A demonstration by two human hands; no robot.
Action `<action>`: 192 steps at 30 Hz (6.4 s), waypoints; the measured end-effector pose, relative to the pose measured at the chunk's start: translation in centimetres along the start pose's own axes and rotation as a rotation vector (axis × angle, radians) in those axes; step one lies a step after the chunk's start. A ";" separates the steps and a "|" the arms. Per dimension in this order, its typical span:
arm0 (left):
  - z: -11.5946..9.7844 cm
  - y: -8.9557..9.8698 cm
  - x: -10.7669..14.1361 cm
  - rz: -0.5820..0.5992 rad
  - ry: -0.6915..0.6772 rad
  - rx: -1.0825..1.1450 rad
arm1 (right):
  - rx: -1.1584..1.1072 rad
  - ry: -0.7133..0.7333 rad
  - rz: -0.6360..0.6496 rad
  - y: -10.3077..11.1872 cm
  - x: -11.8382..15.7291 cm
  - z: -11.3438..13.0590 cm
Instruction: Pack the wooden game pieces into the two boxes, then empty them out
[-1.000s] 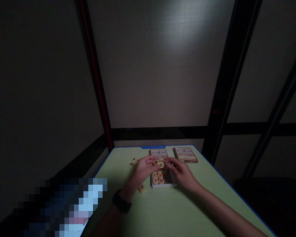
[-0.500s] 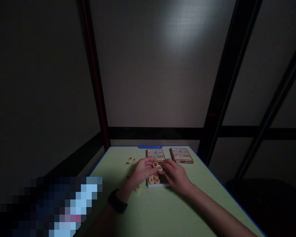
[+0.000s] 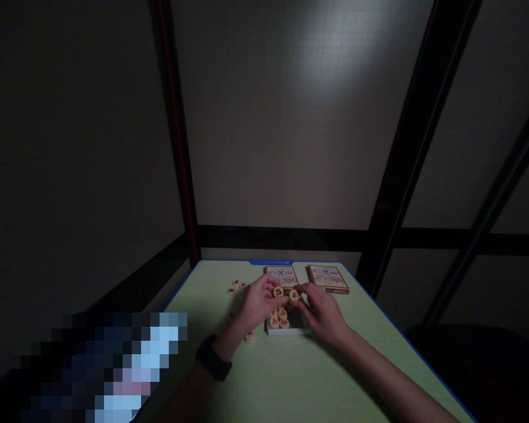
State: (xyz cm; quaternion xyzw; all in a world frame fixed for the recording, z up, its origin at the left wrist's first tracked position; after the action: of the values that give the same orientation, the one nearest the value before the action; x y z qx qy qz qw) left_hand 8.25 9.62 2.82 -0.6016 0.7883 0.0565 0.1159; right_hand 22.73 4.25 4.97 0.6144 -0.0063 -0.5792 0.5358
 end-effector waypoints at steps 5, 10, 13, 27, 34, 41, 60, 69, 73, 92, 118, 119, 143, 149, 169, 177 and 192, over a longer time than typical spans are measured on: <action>0.7 0.0 0.0 0.042 0.001 0.083 | -0.017 -0.016 -0.011 -0.2 0.1 -0.2; 0.6 -0.3 0.0 0.090 0.041 0.083 | -0.039 -0.055 -0.032 0.0 0.1 -0.4; 0.1 0.1 -0.2 0.049 0.027 0.049 | -0.073 -0.113 -0.024 0.1 0.1 -0.6; 1.3 2.7 -0.7 -0.154 0.157 0.186 | -0.475 -0.460 -0.034 0.9 -1.1 -5.9; -1.3 8.3 -0.4 -0.157 0.086 -0.717 | -0.251 -0.420 0.229 0.9 -0.4 -6.0; -0.6 10.9 2.4 0.002 0.144 -1.423 | -0.199 -0.400 0.459 1.0 5.3 -6.6; 2.5 11.1 0.7 0.026 0.104 -1.254 | -0.328 -0.399 0.333 3.1 8.5 -4.0; 2.9 11.4 0.8 0.022 0.117 -1.240 | -0.494 -0.448 0.261 1.3 9.2 -4.8; 1.8 11.5 1.1 -0.028 0.111 -1.203 | -0.491 -0.422 0.342 0.9 9.4 -4.3; 2.0 8.8 4.3 0.149 0.159 -1.244 | -0.462 -0.341 0.554 0.9 8.9 -3.7; -3.1 11.9 0.1 -0.233 0.113 -1.419 | -0.074 0.095 0.683 -12.7 -10.4 3.6; -2.6 11.8 0.2 -0.208 0.136 -1.438 | -0.034 0.107 0.697 -14.5 -11.4 3.5; 0.6 8.4 0.6 0.163 -0.027 -1.227 | 0.053 -0.033 0.759 -16.3 -10.1 0.8; 1.4 7.6 0.8 0.226 0.016 -1.225 | 0.066 -0.029 0.724 -15.8 -9.9 1.2; 1.9 9.4 0.9 0.153 -0.001 -1.215 | 0.011 0.123 0.786 -14.0 -7.5 2.7; 0.7 10.7 0.4 0.146 0.000 -1.165 | -0.076 0.085 0.751 -13.7 -7.8 2.8; 1.1 5.5 1.0 0.128 -0.090 -1.356 | 0.183 0.099 0.765 -15.0 -8.9 1.3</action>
State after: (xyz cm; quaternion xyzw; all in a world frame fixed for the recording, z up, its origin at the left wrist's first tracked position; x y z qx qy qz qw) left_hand 2.88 10.40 1.27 -0.4905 0.6069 0.5699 -0.2576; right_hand 9.74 15.39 1.59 0.6401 -0.2605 -0.3047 0.6554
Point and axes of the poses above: each hand's wrist, its own x-axis away from the middle knuckle, its own y-axis out of the back of the hand, z = x × y, the point moved 8 cm from there along -x, towards the middle knuckle
